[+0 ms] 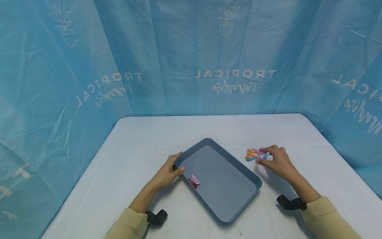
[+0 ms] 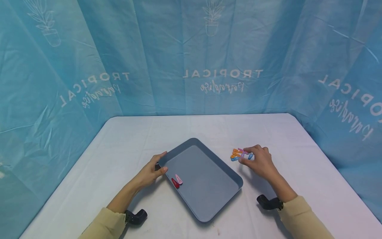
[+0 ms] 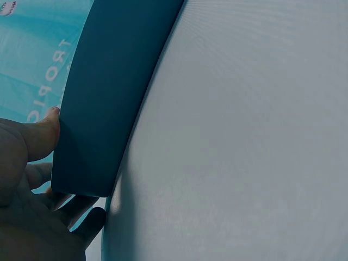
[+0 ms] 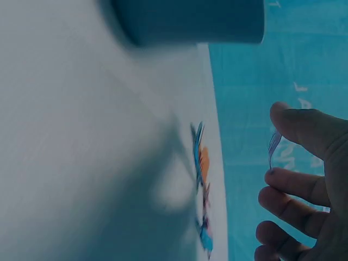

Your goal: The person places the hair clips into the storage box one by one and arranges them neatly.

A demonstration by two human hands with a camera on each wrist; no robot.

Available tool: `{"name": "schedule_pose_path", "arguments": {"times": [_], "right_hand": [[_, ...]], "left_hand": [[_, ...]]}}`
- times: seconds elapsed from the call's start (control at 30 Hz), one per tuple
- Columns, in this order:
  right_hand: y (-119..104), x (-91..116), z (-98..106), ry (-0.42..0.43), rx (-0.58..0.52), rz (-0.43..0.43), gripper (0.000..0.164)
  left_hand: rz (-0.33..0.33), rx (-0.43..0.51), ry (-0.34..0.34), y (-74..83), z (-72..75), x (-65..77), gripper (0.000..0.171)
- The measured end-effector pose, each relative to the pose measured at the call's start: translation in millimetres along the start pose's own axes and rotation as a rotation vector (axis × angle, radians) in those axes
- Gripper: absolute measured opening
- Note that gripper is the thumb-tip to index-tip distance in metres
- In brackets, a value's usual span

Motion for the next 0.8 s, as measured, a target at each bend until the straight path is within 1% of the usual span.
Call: {"name": "schedule_pose_path", "arguments": {"times": [0.17,0.33,0.5,0.67,0.8], "right_hand": [[-25,-3,1,0.013,-0.039,0.085,0.050],[-46,-8,-2,0.011,-0.065,0.120,0.050],[-66,-12,-9,0.001,-0.065,0.154,0.050],[-87,-14,-13,0.007,-0.056,0.225,0.049],[-101,-16,-17,-0.008,-0.070,0.280,0.048]], "left_hand": [[0.000,0.001,0.001,0.4,0.1,-0.7,0.067],[-0.002,0.004,-0.001,1.7,0.7,-0.5,0.067],[-0.012,0.003,-0.004,3.4,1.1,-0.1,0.067],[-0.011,-0.002,-0.003,2.9,1.2,-0.2,0.067],[-0.010,-0.007,-0.002,2.1,0.9,-0.1,0.067]]}}
Point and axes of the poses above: each hand's wrist, its own x-axis away from the middle knuckle, its own z-axis out of the back of the hand, y = z × x, the point moved 10 cm from there along -x, towards the middle knuckle, and after that the axes turned 3 degrees about -x, right-handed, at the moved point
